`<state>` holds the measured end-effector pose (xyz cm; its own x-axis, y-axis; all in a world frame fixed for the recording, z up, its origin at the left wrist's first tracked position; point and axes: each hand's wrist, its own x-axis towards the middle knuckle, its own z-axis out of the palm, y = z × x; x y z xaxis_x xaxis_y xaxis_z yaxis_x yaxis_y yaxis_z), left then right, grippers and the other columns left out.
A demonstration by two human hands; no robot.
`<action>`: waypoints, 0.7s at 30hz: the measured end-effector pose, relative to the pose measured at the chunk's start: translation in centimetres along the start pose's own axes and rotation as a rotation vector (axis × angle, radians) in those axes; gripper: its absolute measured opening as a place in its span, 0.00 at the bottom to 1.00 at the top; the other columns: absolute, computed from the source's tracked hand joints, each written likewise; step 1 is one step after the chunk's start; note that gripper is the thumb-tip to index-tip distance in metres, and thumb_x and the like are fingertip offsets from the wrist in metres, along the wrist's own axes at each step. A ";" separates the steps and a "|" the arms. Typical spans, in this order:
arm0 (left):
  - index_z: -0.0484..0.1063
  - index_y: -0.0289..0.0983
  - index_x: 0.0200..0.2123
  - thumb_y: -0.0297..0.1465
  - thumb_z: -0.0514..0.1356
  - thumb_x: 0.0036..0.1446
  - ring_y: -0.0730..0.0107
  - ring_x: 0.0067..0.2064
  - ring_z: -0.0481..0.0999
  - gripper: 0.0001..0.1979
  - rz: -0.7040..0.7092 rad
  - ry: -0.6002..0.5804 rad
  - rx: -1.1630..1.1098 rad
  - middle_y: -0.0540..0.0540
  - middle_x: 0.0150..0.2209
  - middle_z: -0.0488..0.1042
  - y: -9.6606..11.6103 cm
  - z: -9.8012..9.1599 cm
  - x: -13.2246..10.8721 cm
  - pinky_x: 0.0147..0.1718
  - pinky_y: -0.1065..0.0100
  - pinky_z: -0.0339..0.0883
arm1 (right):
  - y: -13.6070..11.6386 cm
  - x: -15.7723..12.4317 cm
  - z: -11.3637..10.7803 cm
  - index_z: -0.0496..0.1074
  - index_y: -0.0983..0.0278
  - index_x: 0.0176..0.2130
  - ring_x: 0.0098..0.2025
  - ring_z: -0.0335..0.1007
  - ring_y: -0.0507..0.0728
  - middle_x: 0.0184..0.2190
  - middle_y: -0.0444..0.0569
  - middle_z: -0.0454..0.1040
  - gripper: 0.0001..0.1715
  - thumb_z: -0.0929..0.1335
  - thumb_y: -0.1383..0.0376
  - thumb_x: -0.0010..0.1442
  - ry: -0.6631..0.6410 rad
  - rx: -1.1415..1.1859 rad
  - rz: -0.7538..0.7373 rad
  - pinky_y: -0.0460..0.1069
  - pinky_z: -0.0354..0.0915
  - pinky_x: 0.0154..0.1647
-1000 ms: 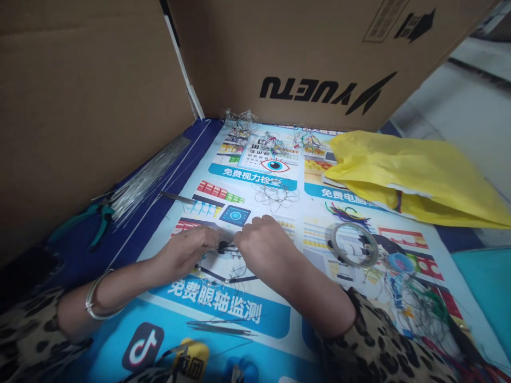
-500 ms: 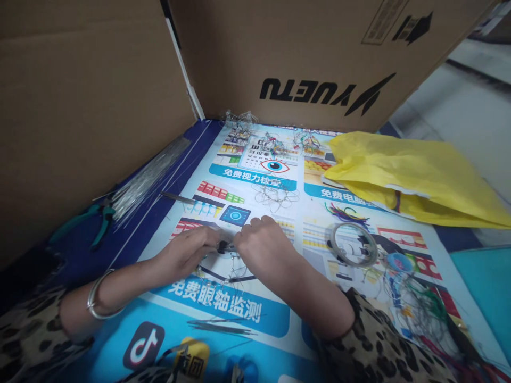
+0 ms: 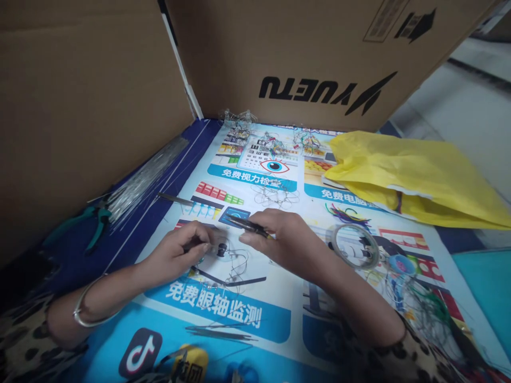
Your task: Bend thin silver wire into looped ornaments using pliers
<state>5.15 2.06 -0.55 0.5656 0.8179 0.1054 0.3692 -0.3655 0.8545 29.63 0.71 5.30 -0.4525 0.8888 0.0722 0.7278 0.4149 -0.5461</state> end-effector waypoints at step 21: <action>0.64 0.36 0.31 0.31 0.55 0.59 0.75 0.28 0.66 0.05 -0.028 0.144 0.112 0.51 0.27 0.68 0.1 0.7 -0.5 0.28 0.72 0.61 | -3.0 -0.4 3.6 0.72 0.63 0.32 0.33 0.67 0.57 0.30 0.51 0.70 0.14 0.64 0.56 0.60 -0.187 -0.603 0.055 0.49 0.53 0.29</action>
<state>5.39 1.27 -0.87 0.4456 0.8807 0.1608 0.4675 -0.3820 0.7972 25.77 -1.56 3.94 -0.4485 0.8858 -0.1192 0.8905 0.4543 0.0253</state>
